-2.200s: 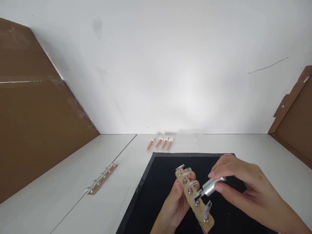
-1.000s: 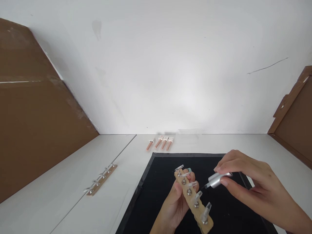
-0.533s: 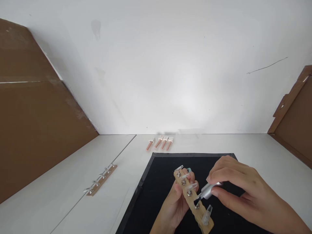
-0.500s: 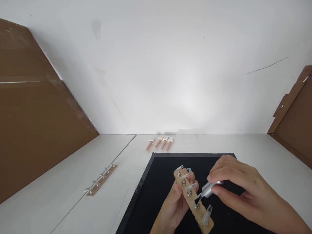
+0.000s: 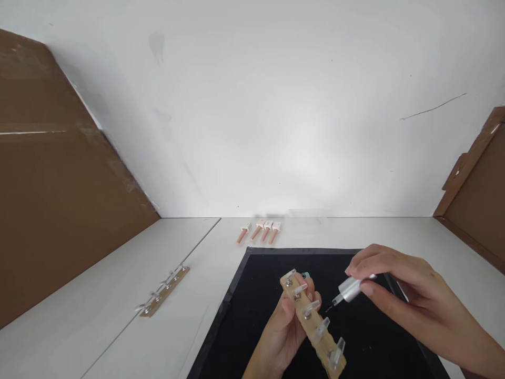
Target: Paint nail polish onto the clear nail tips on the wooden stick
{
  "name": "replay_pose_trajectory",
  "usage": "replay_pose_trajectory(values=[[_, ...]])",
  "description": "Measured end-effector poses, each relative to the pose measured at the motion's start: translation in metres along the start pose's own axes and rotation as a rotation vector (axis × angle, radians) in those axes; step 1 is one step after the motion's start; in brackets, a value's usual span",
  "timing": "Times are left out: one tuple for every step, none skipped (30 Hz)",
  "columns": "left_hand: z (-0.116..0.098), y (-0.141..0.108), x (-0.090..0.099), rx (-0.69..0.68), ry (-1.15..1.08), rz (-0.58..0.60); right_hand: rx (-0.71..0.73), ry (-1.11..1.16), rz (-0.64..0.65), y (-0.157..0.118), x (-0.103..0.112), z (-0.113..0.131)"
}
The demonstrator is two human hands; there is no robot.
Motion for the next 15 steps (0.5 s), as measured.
replay_pose_trajectory(values=[[0.001, -0.001, 0.002, -0.011, 0.026, -0.028, -0.011, 0.075, -0.007, -0.001, -0.001, 0.001], [0.001, -0.002, 0.003, -0.021, 0.058, -0.058, -0.031, 0.149, -0.012, -0.001, -0.003, 0.0], [0.002, -0.003, 0.005, -0.041, 0.093, -0.088, -0.064, 0.216, -0.021, -0.002, -0.005, -0.001], [0.002, -0.004, 0.005, -0.077, 0.128, -0.114, -0.11, 0.272, -0.037, -0.002, -0.006, -0.002], [0.002, -0.005, 0.005, -0.121, 0.165, -0.132, -0.158, 0.317, -0.056, -0.002, -0.007, -0.004], [0.002, -0.006, 0.005, -0.171, 0.208, -0.142, -0.21, 0.351, -0.073, -0.002, -0.007, -0.007], [0.001, -0.007, 0.004, -0.227, 0.258, -0.149, -0.242, 0.382, -0.086, -0.002, -0.006, -0.009], [0.0, -0.009, 0.002, -0.294, 0.314, -0.15, -0.266, 0.41, -0.079, -0.001, -0.005, -0.011], [-0.002, -0.011, 0.0, -0.361, 0.376, -0.146, -0.294, 0.431, -0.077, -0.001, -0.004, -0.013], [-0.003, -0.013, -0.002, -0.42, 0.45, -0.135, -0.326, 0.446, -0.089, 0.0, -0.002, -0.014], [-0.005, -0.015, -0.003, -0.497, 0.52, -0.121, -0.355, 0.456, -0.107, 0.0, 0.0, -0.016], [-0.005, -0.018, -0.003, -0.567, 0.592, -0.107, -0.38, 0.461, -0.139, 0.0, 0.001, -0.017], [-0.005, -0.02, -0.003, -0.649, 0.677, -0.086, -0.392, 0.463, -0.172, 0.0, 0.001, -0.018], [-0.005, -0.023, -0.002, -0.746, 0.764, -0.065, -0.39, 0.456, -0.202, -0.001, 0.001, -0.019], [-0.003, -0.025, -0.001, -0.848, 0.842, -0.03, -0.38, 0.433, -0.231, -0.002, 0.0, -0.021]])
Point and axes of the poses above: each hand's wrist, its own y-axis towards the middle knuckle, its own x-axis out of the back of the hand, z = x × y, the point moved 2 cm from there along y, towards the middle knuckle, and after that the axes turned 9 degrees about -y, right-handed, at the moved point
